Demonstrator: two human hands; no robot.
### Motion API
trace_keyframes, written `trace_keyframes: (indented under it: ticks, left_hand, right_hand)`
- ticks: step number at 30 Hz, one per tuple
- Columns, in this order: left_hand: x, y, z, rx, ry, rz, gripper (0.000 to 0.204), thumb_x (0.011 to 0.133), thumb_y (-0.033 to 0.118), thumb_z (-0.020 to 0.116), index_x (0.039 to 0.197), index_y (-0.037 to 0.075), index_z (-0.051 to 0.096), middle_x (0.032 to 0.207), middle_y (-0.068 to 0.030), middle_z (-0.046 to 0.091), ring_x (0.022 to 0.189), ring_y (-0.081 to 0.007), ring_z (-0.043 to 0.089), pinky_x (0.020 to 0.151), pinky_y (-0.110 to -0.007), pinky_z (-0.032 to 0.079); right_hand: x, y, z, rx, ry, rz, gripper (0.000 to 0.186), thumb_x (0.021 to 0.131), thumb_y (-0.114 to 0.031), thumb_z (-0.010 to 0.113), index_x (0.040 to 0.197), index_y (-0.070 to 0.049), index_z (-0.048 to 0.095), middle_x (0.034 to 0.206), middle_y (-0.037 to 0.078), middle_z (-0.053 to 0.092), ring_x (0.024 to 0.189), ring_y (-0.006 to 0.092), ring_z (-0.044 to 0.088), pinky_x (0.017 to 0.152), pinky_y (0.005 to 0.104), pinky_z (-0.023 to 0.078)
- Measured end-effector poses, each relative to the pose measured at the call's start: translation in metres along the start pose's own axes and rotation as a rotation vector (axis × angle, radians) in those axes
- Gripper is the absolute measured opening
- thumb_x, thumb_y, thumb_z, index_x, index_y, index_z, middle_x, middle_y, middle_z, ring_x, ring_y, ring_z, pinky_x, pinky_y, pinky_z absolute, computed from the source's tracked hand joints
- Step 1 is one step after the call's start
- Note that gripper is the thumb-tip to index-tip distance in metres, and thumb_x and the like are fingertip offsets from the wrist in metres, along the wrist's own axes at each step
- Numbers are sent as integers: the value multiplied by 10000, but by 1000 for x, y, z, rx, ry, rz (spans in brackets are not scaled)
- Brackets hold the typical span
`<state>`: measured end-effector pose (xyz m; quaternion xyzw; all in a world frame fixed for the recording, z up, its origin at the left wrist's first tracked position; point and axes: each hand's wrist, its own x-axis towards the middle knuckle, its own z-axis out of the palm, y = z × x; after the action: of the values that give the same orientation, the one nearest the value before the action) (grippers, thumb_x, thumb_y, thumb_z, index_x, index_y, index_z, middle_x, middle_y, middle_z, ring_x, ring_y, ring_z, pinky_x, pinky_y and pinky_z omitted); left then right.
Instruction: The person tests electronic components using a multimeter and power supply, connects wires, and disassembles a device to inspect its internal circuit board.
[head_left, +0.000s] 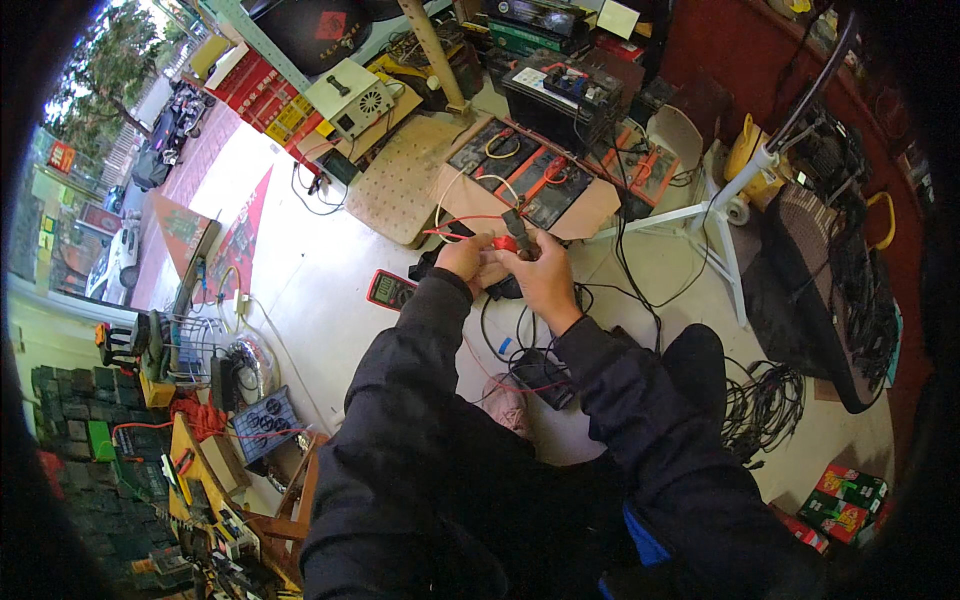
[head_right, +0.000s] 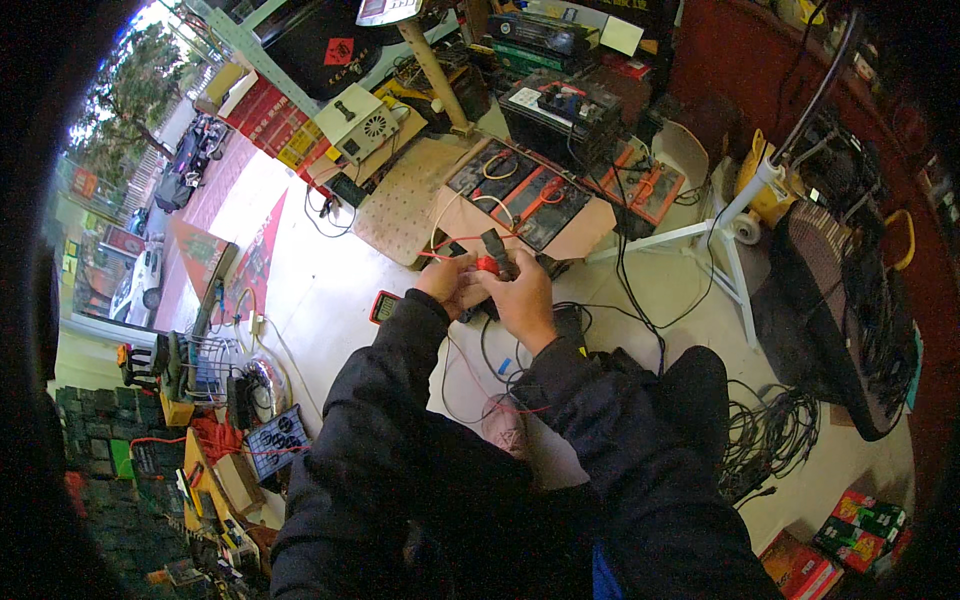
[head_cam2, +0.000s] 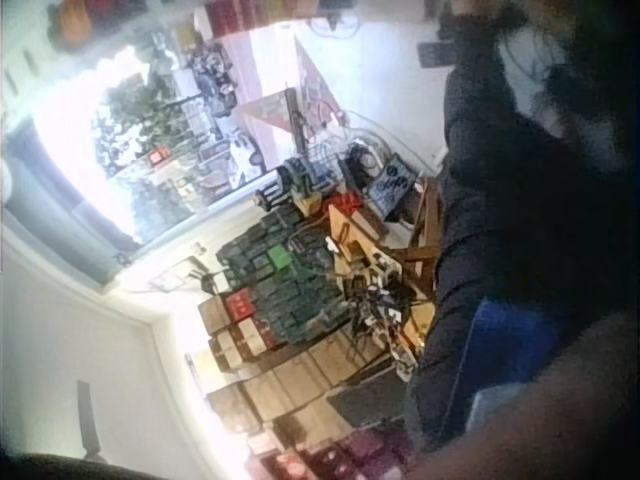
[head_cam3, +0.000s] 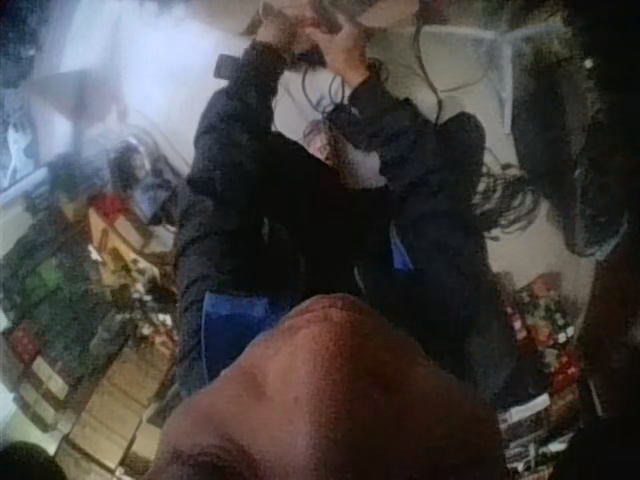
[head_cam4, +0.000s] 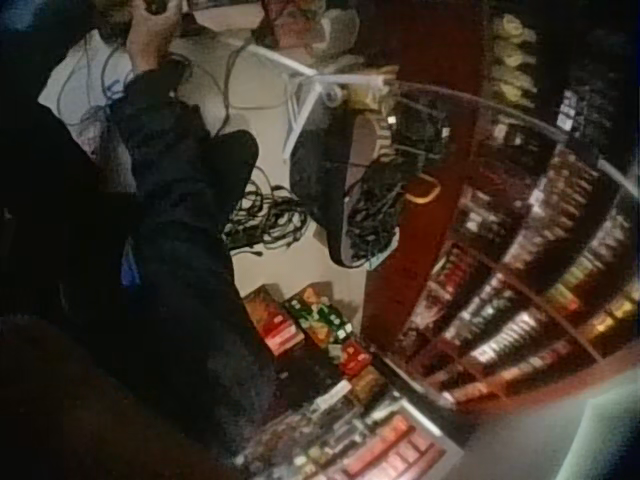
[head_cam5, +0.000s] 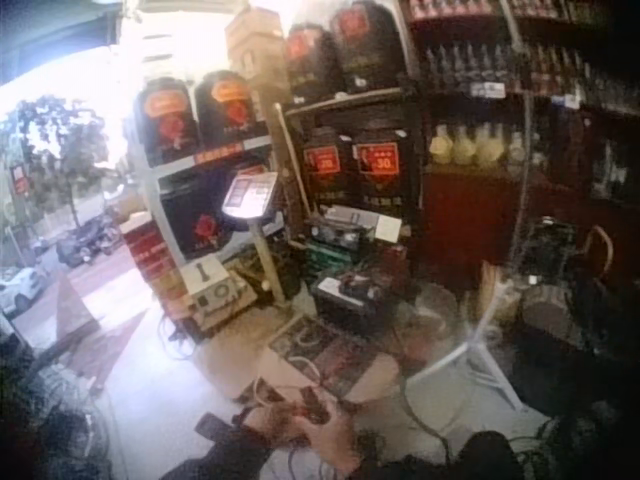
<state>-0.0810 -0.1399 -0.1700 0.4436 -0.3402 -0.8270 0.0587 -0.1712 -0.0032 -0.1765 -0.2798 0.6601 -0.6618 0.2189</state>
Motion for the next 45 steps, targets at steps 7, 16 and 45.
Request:
trace_keyframes:
  ticks: [7, 16, 45]
  left_hand:
    - [-21, -34, 48, 32, -4, 325, 304, 1018, 179, 628, 1264, 33, 527, 1015, -141, 695, 818, -191, 686, 718, -329, 610]
    - [-22, -15, 50, 524, -200, 415, 356, 1006, 133, 626, 1329, -15, 602, 1013, -69, 670, 903, -157, 689, 787, -289, 592]
    - [-36, -1, 39, 286, -270, 215, 438, 1006, 35, 505, 1438, -27, 537, 1195, -190, 689, 1008, -303, 745, 907, -373, 623]
  right_hand:
    - [-8, 13, -31, -155, 117, 38, 308, 822, -162, 807, 1009, 32, 657, 897, 170, 733, 799, 281, 709, 740, 394, 544]
    - [-15, 0, -51, 279, -159, 131, 264, 931, -120, 726, 1160, 8, 698, 976, 41, 735, 852, 136, 675, 776, 330, 535]
    - [-9, -38, -78, -395, -285, -81, 287, 962, -173, 609, 1168, 13, 681, 936, 286, 700, 903, 461, 687, 764, 492, 546]
